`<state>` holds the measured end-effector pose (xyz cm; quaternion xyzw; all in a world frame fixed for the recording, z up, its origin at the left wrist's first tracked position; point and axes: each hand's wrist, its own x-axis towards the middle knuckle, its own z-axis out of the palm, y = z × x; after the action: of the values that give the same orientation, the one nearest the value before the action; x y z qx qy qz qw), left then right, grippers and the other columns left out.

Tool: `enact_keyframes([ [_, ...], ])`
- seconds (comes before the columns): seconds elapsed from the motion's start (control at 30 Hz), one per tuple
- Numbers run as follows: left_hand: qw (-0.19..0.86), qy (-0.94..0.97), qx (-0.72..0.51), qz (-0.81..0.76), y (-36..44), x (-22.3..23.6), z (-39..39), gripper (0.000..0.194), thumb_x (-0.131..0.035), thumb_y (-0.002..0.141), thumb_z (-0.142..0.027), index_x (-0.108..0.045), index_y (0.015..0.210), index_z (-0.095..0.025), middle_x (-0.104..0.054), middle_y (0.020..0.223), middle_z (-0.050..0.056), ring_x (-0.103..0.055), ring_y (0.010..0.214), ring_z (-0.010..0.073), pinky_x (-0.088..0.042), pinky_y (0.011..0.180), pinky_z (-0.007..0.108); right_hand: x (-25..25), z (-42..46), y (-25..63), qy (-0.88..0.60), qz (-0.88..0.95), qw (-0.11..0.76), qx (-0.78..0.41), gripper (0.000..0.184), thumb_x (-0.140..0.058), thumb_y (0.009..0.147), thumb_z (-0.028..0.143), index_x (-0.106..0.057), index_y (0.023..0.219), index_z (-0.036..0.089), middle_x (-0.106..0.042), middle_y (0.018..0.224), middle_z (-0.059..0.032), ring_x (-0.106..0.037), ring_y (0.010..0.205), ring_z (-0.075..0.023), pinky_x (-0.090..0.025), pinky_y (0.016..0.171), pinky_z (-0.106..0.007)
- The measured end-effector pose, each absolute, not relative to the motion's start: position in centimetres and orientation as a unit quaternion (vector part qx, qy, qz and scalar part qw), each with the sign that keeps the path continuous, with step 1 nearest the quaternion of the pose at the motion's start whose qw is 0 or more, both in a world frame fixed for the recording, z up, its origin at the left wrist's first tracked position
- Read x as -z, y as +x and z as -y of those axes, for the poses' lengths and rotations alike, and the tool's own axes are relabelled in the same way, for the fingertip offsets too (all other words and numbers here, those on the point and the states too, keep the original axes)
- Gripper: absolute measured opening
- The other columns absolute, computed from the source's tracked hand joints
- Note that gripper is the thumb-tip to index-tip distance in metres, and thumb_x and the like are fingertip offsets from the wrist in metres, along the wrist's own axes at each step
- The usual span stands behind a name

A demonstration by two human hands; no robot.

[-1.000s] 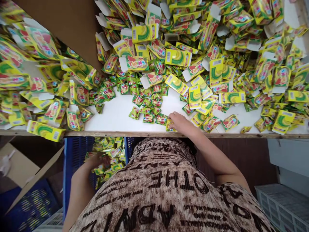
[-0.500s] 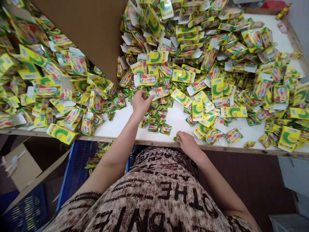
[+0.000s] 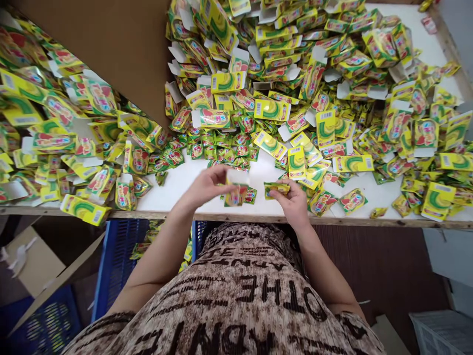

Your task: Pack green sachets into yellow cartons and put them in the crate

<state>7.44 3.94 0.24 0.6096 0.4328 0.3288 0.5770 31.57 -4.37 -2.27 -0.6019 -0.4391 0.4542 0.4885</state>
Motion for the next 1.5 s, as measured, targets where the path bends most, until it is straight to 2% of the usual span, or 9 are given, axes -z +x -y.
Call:
enact_keyframes([
  [0.3, 0.651, 0.466, -0.348, -0.487, 9.7, 3.7, 0.9, 0.048, -0.085, 0.062, -0.032, -0.063, 0.101, -0.016, -0.072, 0.075, 0.001, -0.066, 0.065, 0.0146, -0.052, 0.063, 0.026, 0.8, 1.9, 28.2, -0.584, 0.654, 0.407, -0.256, 0.013, -0.066, 0.085, 0.029, -0.069, 0.097, 0.025, -0.071, 0.092, -0.0059, -0.062, 0.091, -0.0242, -0.051, 0.085, -0.04],
  [0.47, 0.645, 0.435, -0.399, -0.485, 9.3, 3.8, 1.7, 0.041, -0.084, 0.064, -0.035, -0.068, 0.096, -0.016, -0.075, 0.092, 0.006, -0.071, 0.084, 0.019, -0.057, 0.081, 0.034, 0.7, 1.6, 28.6, -0.587, 0.683, 0.339, -0.27, 0.013, -0.067, 0.082, 0.024, -0.071, 0.095, 0.023, -0.072, 0.091, -0.0061, -0.064, 0.089, -0.0244, -0.049, 0.084, -0.039],
  [0.7, 0.608, 0.449, -0.45, -0.475, 10.3, 3.7, 2.2, 0.034, -0.078, 0.074, -0.036, -0.067, 0.101, -0.017, -0.071, 0.092, 0.004, -0.066, 0.085, 0.015, -0.054, 0.08, 0.028, -1.5, 0.3, 28.5, -0.498, 0.796, 0.195, -0.283, 0.012, -0.064, 0.082, 0.013, -0.07, 0.091, 0.019, -0.07, 0.088, -0.0076, -0.062, 0.091, -0.0244, -0.046, 0.081, -0.035],
  [0.8, 0.656, 0.453, -0.416, -0.438, 9.8, 3.8, 1.6, 0.045, -0.083, 0.068, -0.036, -0.065, 0.104, -0.017, -0.071, 0.092, 0.004, -0.066, 0.087, 0.0166, -0.053, 0.081, 0.03, -2.0, -0.4, 28.1, -0.501, 0.788, 0.194, -0.301, 0.015, -0.064, 0.084, 0.017, -0.068, 0.098, 0.02, -0.07, 0.091, -0.0062, -0.063, 0.088, -0.0228, -0.047, 0.079, -0.034],
  [0.97, 0.655, 0.421, -0.443, -0.444, 9.6, 4.2, 1.4, 0.033, -0.081, 0.071, -0.037, -0.061, 0.087, -0.017, -0.067, 0.082, -0.001, -0.062, 0.075, 0.0119, -0.05, 0.071, 0.024, -2.7, -1.7, 27.2, -0.468, 0.804, 0.216, -0.297, 0.03, -0.056, 0.087, 0.01, -0.063, 0.115, 0.019, -0.068, 0.105, -0.0091, -0.063, 0.095, -0.0223, -0.047, 0.082, -0.032],
  [1.13, 0.694, 0.359, -0.458, -0.425, 10.2, 4.9, 2.7, 0.041, -0.082, 0.069, -0.039, -0.053, 0.089, -0.019, -0.063, 0.081, -0.003, -0.06, 0.075, 0.0111, -0.048, 0.072, 0.024, -1.9, -2.3, 26.7, -0.476, 0.811, 0.176, -0.291, 0.016, -0.064, 0.081, 0.009, -0.07, 0.093, 0.019, -0.069, 0.085, -0.0055, -0.062, 0.085, -0.0219, -0.044, 0.075, -0.03],
  [1.3, 0.691, 0.375, -0.444, -0.429, 10.2, 5.1, 3.1, 0.034, -0.077, 0.075, -0.039, -0.06, 0.094, -0.017, -0.063, 0.086, 0.0, -0.057, 0.08, 0.0122, -0.046, 0.076, 0.023, -1.1, -2.6, 26.7, -0.435, 0.826, 0.157, -0.321, 0.011, -0.064, 0.084, 0.012, -0.074, 0.08, 0.016, -0.062, 0.084, -0.0059, -0.057, 0.079, -0.0172, -0.043, 0.071, -0.029],
  [1.4, 0.685, 0.399, -0.43, -0.432, 10.0, 5.0, 2.9, 0.031, -0.076, 0.076, -0.04, -0.063, 0.09, -0.015, -0.062, 0.082, 0.001, -0.055, 0.077, 0.0129, -0.044, 0.072, 0.023, -1.8, -2.4, 26.7, -0.406, 0.868, 0.106, -0.265, 0.016, -0.064, 0.088, 0.024, -0.076, 0.079, 0.018, -0.061, 0.094, -0.0099, -0.052, 0.092, -0.0221, -0.043, 0.078, -0.035],
  [1.5, 0.675, 0.409, -0.431, -0.437, 9.9, 5.1, 2.8, 0.035, -0.077, 0.074, -0.041, -0.065, 0.094, -0.015, -0.064, 0.085, 0.001, -0.054, 0.078, 0.0136, -0.044, 0.073, 0.024, -2.1, -1.9, 26.7, -0.404, 0.888, 0.085, -0.204, 0.02, -0.065, 0.088, 0.039, -0.078, 0.088, 0.024, -0.058, 0.126, -0.0123, -0.04, 0.122, -0.0335, -0.037, 0.093, -0.048],
])
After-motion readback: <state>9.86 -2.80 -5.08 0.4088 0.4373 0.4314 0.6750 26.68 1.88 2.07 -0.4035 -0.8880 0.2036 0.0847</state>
